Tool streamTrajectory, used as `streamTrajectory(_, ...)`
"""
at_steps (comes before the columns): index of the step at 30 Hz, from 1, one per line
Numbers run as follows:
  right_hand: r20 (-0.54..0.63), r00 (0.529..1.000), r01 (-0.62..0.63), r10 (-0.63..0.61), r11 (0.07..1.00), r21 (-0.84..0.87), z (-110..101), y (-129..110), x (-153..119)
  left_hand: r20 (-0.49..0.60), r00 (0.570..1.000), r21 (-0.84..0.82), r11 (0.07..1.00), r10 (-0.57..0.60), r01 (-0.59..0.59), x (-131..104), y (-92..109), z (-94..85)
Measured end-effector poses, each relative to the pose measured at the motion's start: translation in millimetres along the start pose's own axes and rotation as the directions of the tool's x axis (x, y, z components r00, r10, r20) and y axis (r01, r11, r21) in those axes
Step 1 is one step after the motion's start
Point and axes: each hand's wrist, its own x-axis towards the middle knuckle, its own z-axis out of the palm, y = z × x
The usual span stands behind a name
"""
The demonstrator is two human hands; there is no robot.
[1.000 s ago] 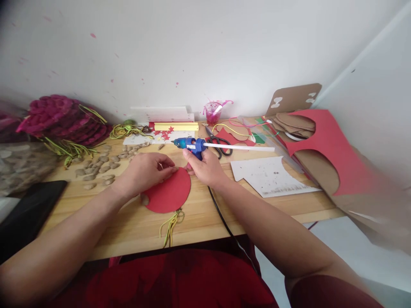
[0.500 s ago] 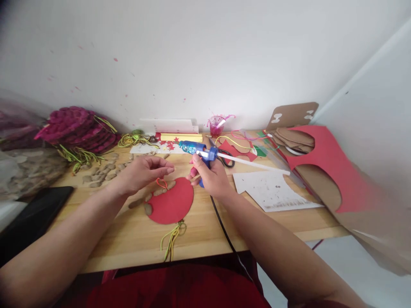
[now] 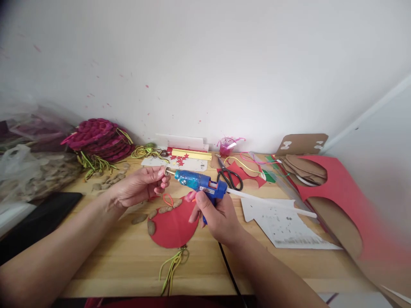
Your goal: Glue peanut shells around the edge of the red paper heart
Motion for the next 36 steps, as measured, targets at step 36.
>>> streamTrajectory(36,-0.025,0.998,0.056,-0.062,0.983,-0.176,-0.7,4.0,-1.9,0.060,0.998,-0.034,0.999,-0.030,0.032,-3.0,-2.7,4.4)
